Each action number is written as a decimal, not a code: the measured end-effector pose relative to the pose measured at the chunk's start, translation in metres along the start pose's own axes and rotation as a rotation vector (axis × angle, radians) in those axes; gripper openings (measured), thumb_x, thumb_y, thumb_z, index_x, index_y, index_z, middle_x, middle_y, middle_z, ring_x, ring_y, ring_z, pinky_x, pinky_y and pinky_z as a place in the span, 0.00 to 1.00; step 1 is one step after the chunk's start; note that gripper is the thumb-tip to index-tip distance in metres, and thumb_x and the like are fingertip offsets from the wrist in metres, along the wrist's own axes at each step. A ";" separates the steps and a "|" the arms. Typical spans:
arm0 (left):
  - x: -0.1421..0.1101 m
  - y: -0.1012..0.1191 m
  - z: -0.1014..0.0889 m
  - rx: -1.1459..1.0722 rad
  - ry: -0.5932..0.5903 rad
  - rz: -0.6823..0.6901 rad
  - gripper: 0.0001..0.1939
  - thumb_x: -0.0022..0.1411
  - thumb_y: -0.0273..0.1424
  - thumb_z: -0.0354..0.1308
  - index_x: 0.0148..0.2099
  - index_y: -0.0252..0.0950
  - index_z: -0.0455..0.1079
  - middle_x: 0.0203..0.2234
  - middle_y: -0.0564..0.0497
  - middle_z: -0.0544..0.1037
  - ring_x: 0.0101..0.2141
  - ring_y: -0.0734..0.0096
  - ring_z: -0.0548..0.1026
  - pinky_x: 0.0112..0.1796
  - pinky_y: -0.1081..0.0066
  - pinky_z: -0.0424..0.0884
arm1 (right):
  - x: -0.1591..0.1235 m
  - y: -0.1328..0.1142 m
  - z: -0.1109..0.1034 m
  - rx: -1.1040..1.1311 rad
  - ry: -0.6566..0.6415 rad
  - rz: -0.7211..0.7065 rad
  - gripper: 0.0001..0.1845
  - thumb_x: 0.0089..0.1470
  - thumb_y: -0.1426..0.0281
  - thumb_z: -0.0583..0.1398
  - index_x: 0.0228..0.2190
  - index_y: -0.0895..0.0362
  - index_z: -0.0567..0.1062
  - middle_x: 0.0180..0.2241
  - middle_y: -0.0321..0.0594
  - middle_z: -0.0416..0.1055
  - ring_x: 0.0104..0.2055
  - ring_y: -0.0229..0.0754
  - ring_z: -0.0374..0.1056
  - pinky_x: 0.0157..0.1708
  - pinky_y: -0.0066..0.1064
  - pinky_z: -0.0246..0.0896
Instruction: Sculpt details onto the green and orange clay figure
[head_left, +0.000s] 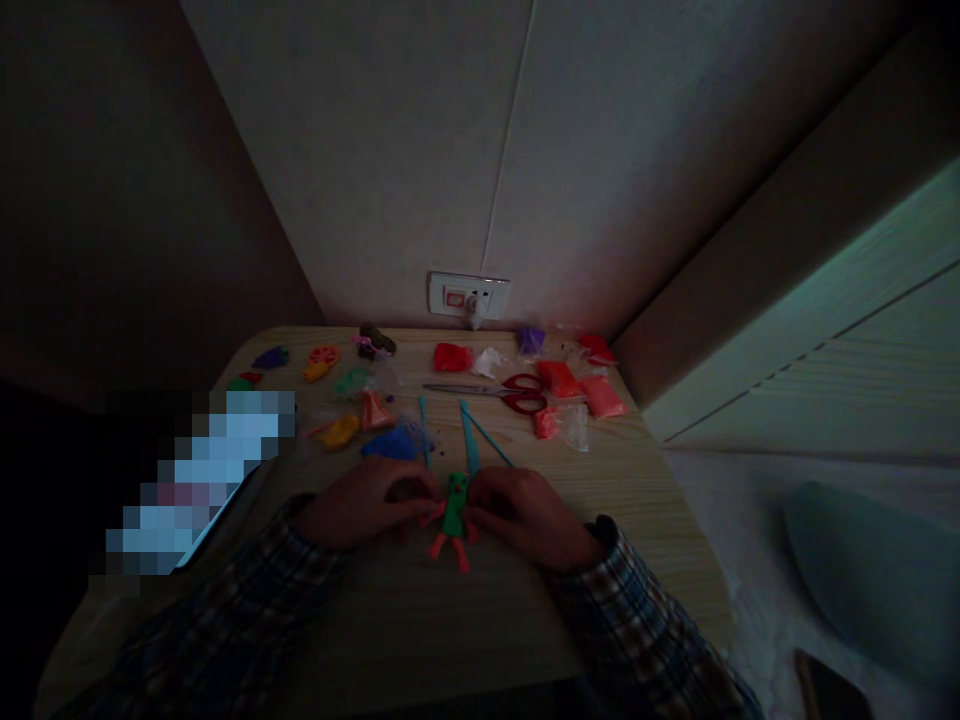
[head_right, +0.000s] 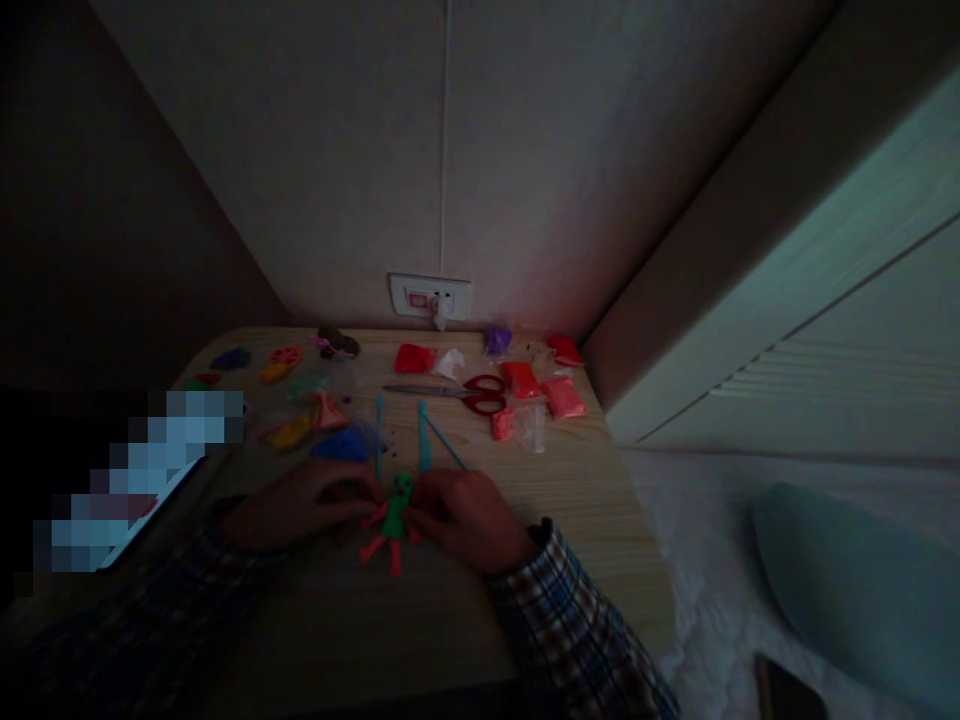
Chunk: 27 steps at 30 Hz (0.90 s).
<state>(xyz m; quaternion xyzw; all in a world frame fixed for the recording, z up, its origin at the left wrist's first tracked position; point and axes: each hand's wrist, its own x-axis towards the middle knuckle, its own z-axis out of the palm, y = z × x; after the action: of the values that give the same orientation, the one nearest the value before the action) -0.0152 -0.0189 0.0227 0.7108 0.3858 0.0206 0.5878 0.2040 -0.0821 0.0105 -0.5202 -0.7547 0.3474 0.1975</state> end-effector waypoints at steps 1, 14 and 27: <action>-0.001 -0.002 -0.001 -0.005 -0.011 0.012 0.15 0.58 0.43 0.57 0.37 0.35 0.70 0.28 0.50 0.79 0.22 0.70 0.75 0.23 0.73 0.70 | 0.000 0.000 0.000 0.010 -0.004 0.001 0.05 0.56 0.70 0.63 0.29 0.58 0.75 0.24 0.33 0.70 0.26 0.35 0.63 0.27 0.26 0.53; -0.008 -0.008 0.007 0.265 0.259 0.214 0.12 0.60 0.36 0.58 0.43 0.35 0.73 0.24 0.55 0.74 0.20 0.76 0.67 0.23 0.76 0.62 | -0.009 0.008 -0.004 -0.068 0.058 -0.111 0.05 0.57 0.72 0.61 0.35 0.57 0.69 0.30 0.37 0.72 0.33 0.41 0.67 0.37 0.34 0.58; -0.019 -0.038 0.022 0.414 0.266 0.468 0.35 0.55 0.26 0.56 0.65 0.41 0.53 0.41 0.48 0.75 0.34 0.67 0.73 0.33 0.70 0.70 | -0.017 0.011 0.006 -0.076 0.041 -0.274 0.31 0.57 0.71 0.59 0.59 0.58 0.55 0.45 0.48 0.71 0.46 0.50 0.67 0.44 0.43 0.53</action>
<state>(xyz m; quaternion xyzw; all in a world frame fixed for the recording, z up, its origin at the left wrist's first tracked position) -0.0378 -0.0471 -0.0087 0.8754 0.2813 0.1689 0.3550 0.2135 -0.0972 -0.0008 -0.4264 -0.8271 0.2779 0.2385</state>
